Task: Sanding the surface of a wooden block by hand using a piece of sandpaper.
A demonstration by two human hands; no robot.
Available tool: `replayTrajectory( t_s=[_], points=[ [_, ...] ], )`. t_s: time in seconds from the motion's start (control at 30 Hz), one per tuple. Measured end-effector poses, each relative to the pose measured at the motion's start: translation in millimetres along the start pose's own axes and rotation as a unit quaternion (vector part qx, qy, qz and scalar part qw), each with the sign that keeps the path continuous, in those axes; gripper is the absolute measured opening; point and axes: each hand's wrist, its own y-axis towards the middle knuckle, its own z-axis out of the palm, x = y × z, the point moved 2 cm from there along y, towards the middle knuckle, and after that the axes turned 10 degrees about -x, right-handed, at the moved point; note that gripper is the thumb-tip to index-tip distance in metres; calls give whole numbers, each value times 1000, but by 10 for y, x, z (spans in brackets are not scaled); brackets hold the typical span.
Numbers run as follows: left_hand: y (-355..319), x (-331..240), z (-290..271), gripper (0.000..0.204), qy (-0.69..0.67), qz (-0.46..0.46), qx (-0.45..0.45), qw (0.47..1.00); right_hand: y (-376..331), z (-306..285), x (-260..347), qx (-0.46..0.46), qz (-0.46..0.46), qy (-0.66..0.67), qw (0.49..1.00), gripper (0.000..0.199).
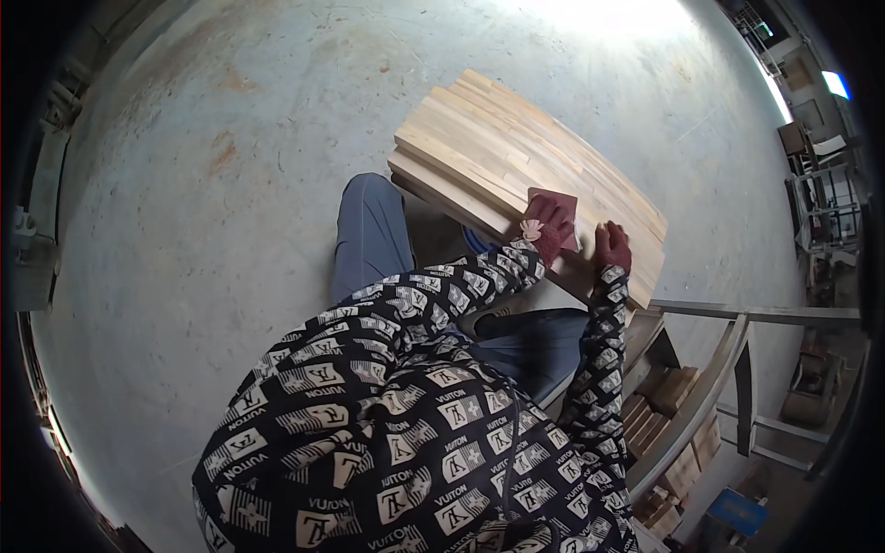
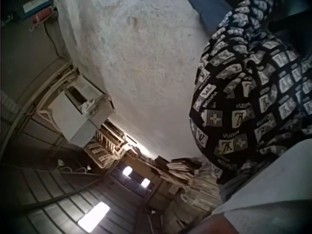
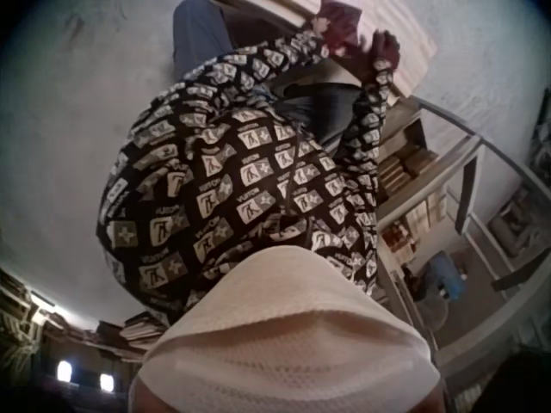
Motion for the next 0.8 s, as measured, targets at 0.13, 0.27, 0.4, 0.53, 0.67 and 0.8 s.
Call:
replayTrajectory(
  t_s=[0.13, 0.27, 0.4, 0.53, 0.67, 0.8],
  points=[
    [407, 75, -558, 24, 189, 146, 144, 960, -109, -808, 1420, 87, 96, 316, 940, 44],
    [841, 1122, -1796, 36, 235, -144, 247, 929, -369, -1944, 2819, 123, -162, 493, 846, 51],
    [1128, 1438, -2414, 34, 406, -3, 56, 912, -381, -2207, 2902, 95, -331, 690, 637, 49],
    [808, 1215, -2309, 33, 437, -55, 33, 897, -496, -2188, 2930, 108, -351, 707, 605, 47],
    [415, 530, -1392, 33, 391, -13, 57, 918, -524, -2210, 2996, 108, -359, 705, 602, 45],
    [141, -128, -634, 33, 247, 83, 80, 962, -517, -2222, 2929, 92, -359, 681, 632, 44]
  ],
)
